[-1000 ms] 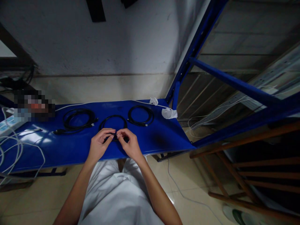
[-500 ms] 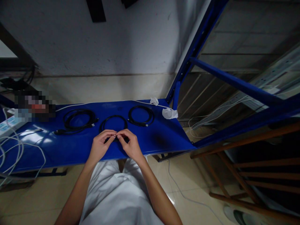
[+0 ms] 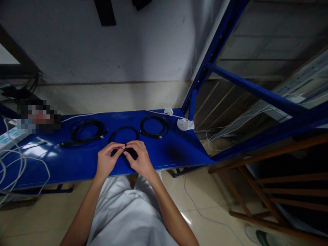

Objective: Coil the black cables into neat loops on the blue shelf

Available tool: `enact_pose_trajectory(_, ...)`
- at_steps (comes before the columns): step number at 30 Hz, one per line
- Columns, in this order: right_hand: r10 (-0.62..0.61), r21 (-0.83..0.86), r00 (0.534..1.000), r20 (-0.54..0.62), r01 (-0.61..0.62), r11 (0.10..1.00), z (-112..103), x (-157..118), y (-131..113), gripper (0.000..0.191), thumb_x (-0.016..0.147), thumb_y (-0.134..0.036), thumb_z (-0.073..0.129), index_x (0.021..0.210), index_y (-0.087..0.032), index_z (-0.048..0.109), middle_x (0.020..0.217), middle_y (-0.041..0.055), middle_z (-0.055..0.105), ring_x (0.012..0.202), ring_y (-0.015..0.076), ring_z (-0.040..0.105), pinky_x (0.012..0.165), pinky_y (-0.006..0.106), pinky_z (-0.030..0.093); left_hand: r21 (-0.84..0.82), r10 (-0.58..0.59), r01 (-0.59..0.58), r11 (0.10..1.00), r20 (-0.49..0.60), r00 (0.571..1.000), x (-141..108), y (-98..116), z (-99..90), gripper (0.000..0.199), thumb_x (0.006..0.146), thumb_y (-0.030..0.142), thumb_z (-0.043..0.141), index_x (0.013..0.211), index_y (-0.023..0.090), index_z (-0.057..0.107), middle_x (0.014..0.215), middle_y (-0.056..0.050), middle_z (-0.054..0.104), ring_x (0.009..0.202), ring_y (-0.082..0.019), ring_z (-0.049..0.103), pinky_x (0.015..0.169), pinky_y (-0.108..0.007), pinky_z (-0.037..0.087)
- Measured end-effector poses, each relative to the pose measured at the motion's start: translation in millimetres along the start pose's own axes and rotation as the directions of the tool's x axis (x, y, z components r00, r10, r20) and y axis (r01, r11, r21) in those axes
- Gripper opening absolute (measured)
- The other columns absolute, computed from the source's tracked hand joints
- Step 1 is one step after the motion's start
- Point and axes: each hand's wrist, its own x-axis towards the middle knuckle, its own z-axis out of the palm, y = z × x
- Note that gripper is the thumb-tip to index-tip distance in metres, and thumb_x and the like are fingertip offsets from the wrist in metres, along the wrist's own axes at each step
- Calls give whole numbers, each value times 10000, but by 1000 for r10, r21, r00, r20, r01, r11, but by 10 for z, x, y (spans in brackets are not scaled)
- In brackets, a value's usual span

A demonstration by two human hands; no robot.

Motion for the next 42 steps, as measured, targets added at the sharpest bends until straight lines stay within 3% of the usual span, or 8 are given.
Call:
enact_pose_trajectory(6, -51, -181, 997, -56, 40, 983, 16, -37, 1, 139, 1045, -348, 721, 1161, -325, 793, 1297, 86, 726, 1276, 313, 600, 1095, 528, 474, 68, 26, -26, 997, -6, 1000, -2, 86, -5, 118, 979, 334, 739, 1014, 257, 822, 964, -63, 783, 883, -234, 732, 835, -361, 585)
enact_pose_trajectory(13, -75, -260, 997, 27, 79, 962, 24, -80, -73, 232, 1083, -339, 663, 1294, -315, 755, 1268, 100, 730, 1156, 295, 658, 1007, 487, 493, 166, 111, -113, 980, 21, 994, -31, 124, 4, 163, 1005, 243, 679, 1104, 274, 805, 986, -56, 783, 929, -241, 732, 887, -386, 583)
enact_pose_trajectory(19, -42, -164, 998, 54, 51, 985, 59, -86, -108, 235, 1129, -300, 549, 1262, -283, 742, 1249, 117, 707, 1129, 271, 693, 999, 436, 560, 204, 159, -157, 966, 8, 987, -58, 152, 31, 180, 1013, 223, 669, 1099, 288, 812, 1021, -68, 795, 968, -269, 734, 944, -441, 585)
enact_pose_trajectory(29, -8, -1, 999, 51, 8, 1000, 3, -44, -108, 185, 1144, -226, 466, 1149, -229, 651, 1134, 108, 678, 1057, 228, 677, 978, 380, 560, 200, 271, -268, 943, 13, 962, -47, 134, 36, 145, 1030, 155, 681, 1106, 233, 777, 1032, -64, 790, 972, -220, 732, 904, -381, 587)
enact_pose_trajectory(37, -7, -1, 997, 74, 7, 1000, -40, -99, -61, 169, 1128, -247, 532, 1192, -254, 688, 1187, 107, 695, 1136, 246, 693, 1024, 391, 560, 128, 293, -303, 944, 92, 952, -45, 145, 18, 222, 1036, 123, 664, 1182, 248, 776, 1093, -66, 800, 1028, -223, 743, 945, -390, 603)
enact_pose_trajectory(42, -6, -20, 999, 51, 8, 1000, -45, -117, -21, 160, 1120, -225, 537, 1152, -236, 693, 1169, 110, 693, 1103, 240, 697, 1004, 386, 566, 183, 221, -258, 949, 199, 955, -25, 94, -75, 275, 1050, 209, 668, 1311, 258, 739, 1230, -92, 771, 1156, -248, 722, 1034, -425, 586)
